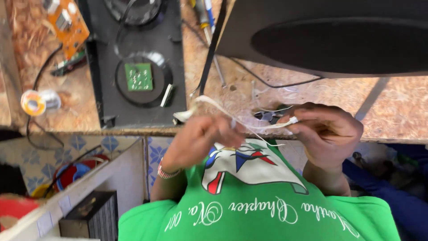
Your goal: Stripping insulation from the individual wires of a ribbon cable using side cutters at an electronics repair bench.
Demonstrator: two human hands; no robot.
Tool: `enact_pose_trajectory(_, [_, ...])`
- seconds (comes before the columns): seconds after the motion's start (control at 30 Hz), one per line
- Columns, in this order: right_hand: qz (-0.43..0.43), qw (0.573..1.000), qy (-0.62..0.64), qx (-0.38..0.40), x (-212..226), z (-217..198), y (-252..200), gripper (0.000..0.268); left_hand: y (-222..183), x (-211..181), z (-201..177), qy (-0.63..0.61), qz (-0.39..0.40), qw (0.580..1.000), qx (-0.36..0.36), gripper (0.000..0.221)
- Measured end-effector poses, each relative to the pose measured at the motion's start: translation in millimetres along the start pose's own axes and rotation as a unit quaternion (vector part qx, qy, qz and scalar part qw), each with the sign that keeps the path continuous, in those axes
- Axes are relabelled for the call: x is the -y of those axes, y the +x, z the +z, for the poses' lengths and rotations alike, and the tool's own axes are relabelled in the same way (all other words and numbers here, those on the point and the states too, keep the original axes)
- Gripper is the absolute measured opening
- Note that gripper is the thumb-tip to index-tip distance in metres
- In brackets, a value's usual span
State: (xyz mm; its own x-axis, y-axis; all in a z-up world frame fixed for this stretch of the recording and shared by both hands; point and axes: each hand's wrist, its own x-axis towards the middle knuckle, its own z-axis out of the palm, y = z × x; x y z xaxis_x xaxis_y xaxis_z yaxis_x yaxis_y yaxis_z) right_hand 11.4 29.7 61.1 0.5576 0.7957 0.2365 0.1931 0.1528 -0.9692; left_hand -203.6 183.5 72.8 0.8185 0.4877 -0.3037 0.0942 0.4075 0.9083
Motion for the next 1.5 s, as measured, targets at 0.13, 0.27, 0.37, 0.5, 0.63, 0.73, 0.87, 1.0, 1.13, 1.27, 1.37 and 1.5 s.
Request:
enact_pose_trajectory(0.13, [-0.049, 0.997, 0.048, 0.038, 10.6, -6.0, 10.8, 0.025, -13.9, -35.9, 13.4, 0.200, 0.142, 0.951, 0.189, 0.041])
enact_pose_trajectory(0.27, [-0.026, 0.997, 0.035, 0.057, 21.4, -6.9, 11.7, 0.023, -3.2, -40.2, 40.7, 0.282, 0.321, 0.901, -0.076, 0.022])
enact_pose_trajectory(0.37, [0.004, 0.999, -0.005, 0.050, 31.6, -3.0, 7.7, 0.025, 22.6, -35.6, 56.0, 0.269, 0.332, 0.902, -0.058, 0.021])
enact_pose_trajectory(0.5, [0.006, 0.999, -0.012, 0.043, 32.1, -5.2, 10.3, 0.026, 27.5, -32.8, 62.4, 0.255, 0.329, 0.908, -0.053, 0.014])
enact_pose_trajectory(0.63, [0.030, 0.999, 0.005, 0.030, 35.4, -1.5, 10.5, 0.019, 28.0, -29.3, 65.2, 0.203, 0.264, 0.941, -0.054, 0.013])
enact_pose_trajectory(0.73, [0.044, 0.997, 0.034, 0.045, 31.4, -3.6, 14.1, 0.017, 27.6, -23.1, 64.9, 0.121, 0.188, 0.974, -0.037, 0.016])
enact_pose_trajectory(0.87, [0.061, 0.990, 0.095, 0.085, 24.5, -3.0, 20.4, 0.018, 27.2, -18.0, 63.8, 0.039, 0.122, 0.991, -0.026, 0.020])
enact_pose_trajectory(1.0, [0.096, 0.992, 0.038, 0.069, 22.3, 1.4, 17.8, 0.016, 26.4, -23.6, 62.4, 0.017, 0.118, 0.993, -0.009, 0.020])
enact_pose_trajectory(1.13, [0.083, 0.992, 0.060, 0.076, 21.3, 2.3, 16.5, 0.018, 28.6, -21.6, 64.3, 0.109, 0.168, 0.977, -0.078, 0.016])
enact_pose_trajectory(1.27, [0.046, 0.997, 0.004, 0.059, 23.1, 5.5, 19.4, 0.013, 30.5, -25.2, 65.9, 0.220, 0.252, 0.935, -0.118, 0.010])
enact_pose_trajectory(1.37, [0.012, 0.997, -0.047, 0.054, 21.7, 7.6, 20.4, 0.015, 30.4, -21.3, 65.6, 0.227, 0.241, 0.937, -0.107, 0.013])
enact_pose_trajectory(1.5, [0.011, 0.997, -0.046, 0.055, 16.1, 5.7, 20.1, 0.014, 31.2, -23.5, 63.7, 0.172, 0.174, 0.966, -0.079, 0.018])
